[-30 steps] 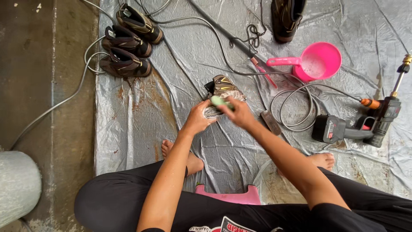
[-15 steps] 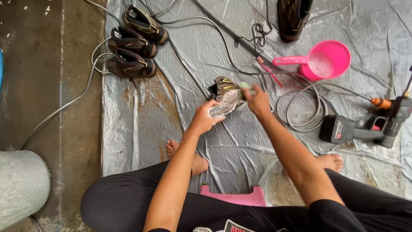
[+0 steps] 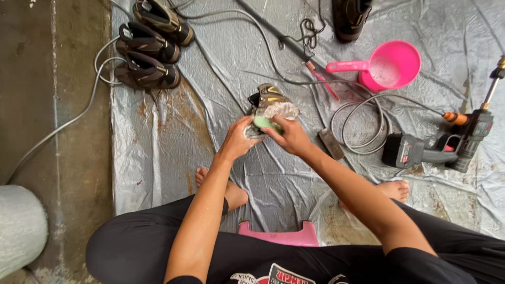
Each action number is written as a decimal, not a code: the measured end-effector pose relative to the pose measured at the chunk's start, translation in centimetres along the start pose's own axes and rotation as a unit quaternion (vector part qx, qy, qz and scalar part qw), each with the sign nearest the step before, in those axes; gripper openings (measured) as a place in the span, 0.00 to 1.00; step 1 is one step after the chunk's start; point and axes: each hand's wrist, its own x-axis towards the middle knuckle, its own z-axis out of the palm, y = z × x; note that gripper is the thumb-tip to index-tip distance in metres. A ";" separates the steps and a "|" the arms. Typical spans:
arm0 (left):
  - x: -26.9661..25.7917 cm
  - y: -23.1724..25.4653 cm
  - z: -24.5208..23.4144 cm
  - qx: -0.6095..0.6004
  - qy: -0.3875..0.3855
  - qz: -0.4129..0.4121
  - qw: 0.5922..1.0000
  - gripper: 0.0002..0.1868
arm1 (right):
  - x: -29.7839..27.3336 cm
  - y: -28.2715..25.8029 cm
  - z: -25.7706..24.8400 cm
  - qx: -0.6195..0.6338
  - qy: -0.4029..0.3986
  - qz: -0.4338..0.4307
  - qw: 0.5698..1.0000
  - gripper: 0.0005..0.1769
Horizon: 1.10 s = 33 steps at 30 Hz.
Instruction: The person scrubs a shoe with a green brush while sitting on a plastic sheet on the floor. They hold the shoe with one hand and scrub the surface with the other, focusing on the upper part of the shoe.
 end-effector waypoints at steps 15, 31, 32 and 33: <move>-2.3 -0.8 -0.5 -0.010 0.018 -0.074 0.997 0.34 | 3.5 3.6 -0.2 -0.062 0.074 0.206 0.974 0.29; -4.9 -3.9 2.7 0.085 -0.145 -0.375 0.912 0.54 | 8.9 10.5 -21.5 -0.232 0.160 0.165 0.945 0.19; -4.5 -3.3 2.7 0.084 -0.140 -0.363 0.918 0.52 | 9.3 10.7 -23.6 -0.253 0.096 0.235 0.934 0.22; -4.9 -3.5 3.0 0.083 -0.138 -0.362 0.918 0.52 | 10.3 11.6 -23.5 -0.253 0.096 0.233 0.934 0.22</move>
